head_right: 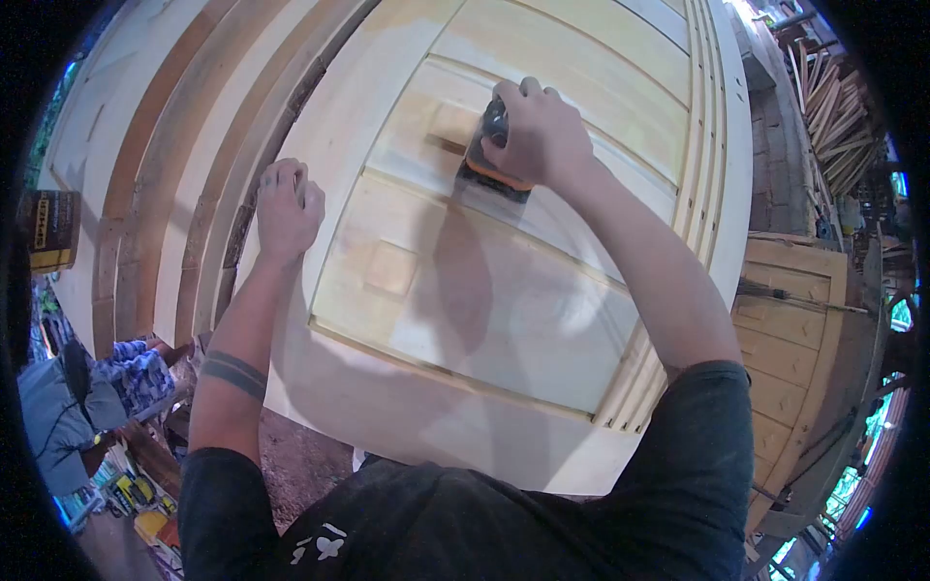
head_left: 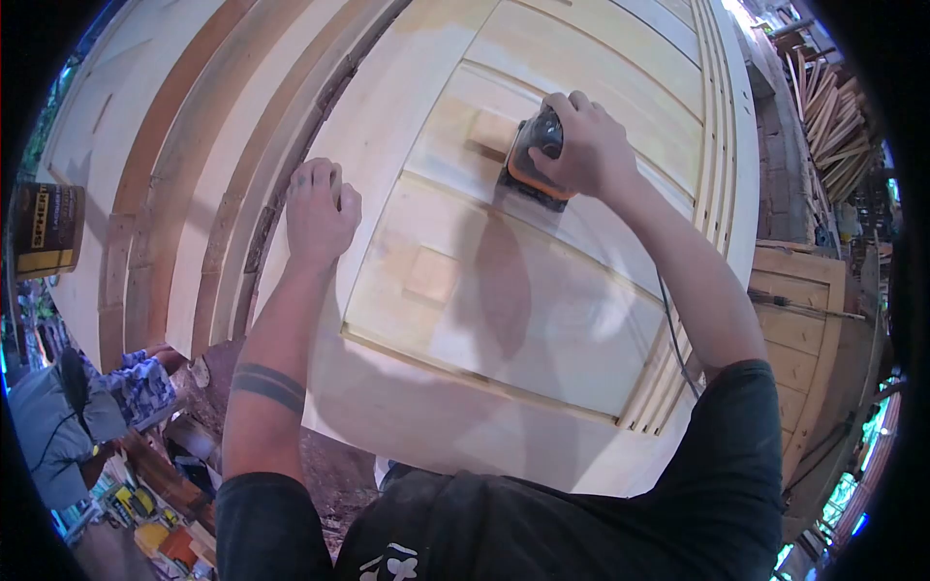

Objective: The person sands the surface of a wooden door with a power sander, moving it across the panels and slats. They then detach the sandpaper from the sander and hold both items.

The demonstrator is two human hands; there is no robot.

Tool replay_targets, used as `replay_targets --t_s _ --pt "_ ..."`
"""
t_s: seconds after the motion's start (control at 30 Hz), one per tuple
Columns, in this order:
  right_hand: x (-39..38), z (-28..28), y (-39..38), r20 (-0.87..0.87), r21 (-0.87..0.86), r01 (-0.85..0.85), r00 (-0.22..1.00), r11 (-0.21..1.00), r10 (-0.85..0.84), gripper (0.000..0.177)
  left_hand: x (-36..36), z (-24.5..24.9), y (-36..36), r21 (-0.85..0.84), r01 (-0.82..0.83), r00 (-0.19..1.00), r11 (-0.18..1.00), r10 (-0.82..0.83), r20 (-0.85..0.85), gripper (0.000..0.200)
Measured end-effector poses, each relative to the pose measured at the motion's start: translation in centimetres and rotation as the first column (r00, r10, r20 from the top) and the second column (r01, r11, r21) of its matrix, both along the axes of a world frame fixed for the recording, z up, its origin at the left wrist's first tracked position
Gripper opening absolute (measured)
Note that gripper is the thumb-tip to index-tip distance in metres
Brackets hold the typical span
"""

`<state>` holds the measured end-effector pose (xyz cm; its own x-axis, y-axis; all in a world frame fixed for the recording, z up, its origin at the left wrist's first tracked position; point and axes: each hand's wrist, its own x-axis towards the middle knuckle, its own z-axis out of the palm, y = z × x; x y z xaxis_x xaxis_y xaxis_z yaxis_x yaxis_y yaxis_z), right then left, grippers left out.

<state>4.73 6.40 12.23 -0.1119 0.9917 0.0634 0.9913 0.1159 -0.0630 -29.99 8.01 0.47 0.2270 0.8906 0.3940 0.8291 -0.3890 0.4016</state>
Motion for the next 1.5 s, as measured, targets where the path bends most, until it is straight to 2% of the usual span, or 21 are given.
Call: replay_targets --t_s 0.17,0.27,0.47,0.57,0.67,0.77,0.87,0.97,1.13,1.27,1.37,1.47,1.5 --pt "2.2 -0.2 4.0 0.053 0.014 0.054 0.997 0.998 -0.055 0.054 0.2 0.4 -0.1 0.004 -0.017 1.0 1.0 0.017 -0.013 0.029" --pt "3.0 -0.2 5.0 0.041 0.005 0.005 0.999 1.0 -0.005 0.053 0.1 0.2 0.0 0.005 -0.009 1.0 1.0 0.009 -0.001 0.029" --pt "0.9 -0.5 0.9 -0.015 0.051 -0.063 0.998 0.997 0.064 0.052 -0.1 -0.4 0.1 -0.005 -0.023 1.0 1.0 0.023 0.002 0.029" --pt "-1.1 0.2 -3.0 -0.054 -0.007 -0.105 0.993 0.994 0.104 0.051 -0.1 0.0 0.0 -0.016 -0.012 1.0 1.0 0.012 0.007 0.029" --pt "-1.6 0.9 -5.2 -0.04 -0.088 -0.081 0.996 0.993 0.078 0.051 -0.2 0.0 0.1 0.005 -0.006 1.0 1.0 0.006 0.011 0.03" --pt "1.1 0.6 -4.6 -0.08 -0.009 -0.049 0.996 0.999 0.048 0.053 0.0 0.0 0.0 0.005 -0.008 1.0 1.0 0.008 0.0 0.031" --pt "4.4 -0.4 -1.6 -0.022 0.068 0.046 0.999 0.997 -0.045 0.055 0.0 0.2 0.0 -0.017 -0.019 0.999 1.0 0.019 -0.027 0.031" --pt "6.0 -0.4 1.9 0.048 0.054 0.149 0.987 0.987 -0.152 0.056 0.1 0.1 0.1 -0.006 -0.011 1.0 1.0 0.011 -0.012 0.031" --pt "5.4 -0.9 4.4 0.045 0.078 0.141 0.988 0.987 -0.144 0.057 0.0 0.2 0.0 -0.012 0.001 1.0 1.0 -0.001 0.013 0.029" --pt "2.6 -0.7 1.4 -0.031 0.052 0.104 0.994 0.993 -0.103 0.056 0.0 -0.1 0.1 0.047 0.03 0.999 0.998 -0.03 -0.015 0.027" --pt "1.8 -1.1 -2.6 -0.079 0.102 -0.062 0.994 0.993 0.07 0.049 0.0 0.1 0.0 0.051 0.032 0.999 0.998 -0.032 -0.007 0.028" --pt "0.6 0.4 -5.9 -0.1 -0.023 -0.042 0.994 0.999 0.039 0.05 0.1 0.0 0.2 0.024 0.012 1.0 1.0 -0.012 0.014 0.028" --pt "0.3 0.4 -6.4 -0.114 -0.018 -0.053 0.992 0.998 0.051 0.051 0.0 -0.1 0.1 0.012 0.003 1.0 1.0 -0.003 0.02 0.028"
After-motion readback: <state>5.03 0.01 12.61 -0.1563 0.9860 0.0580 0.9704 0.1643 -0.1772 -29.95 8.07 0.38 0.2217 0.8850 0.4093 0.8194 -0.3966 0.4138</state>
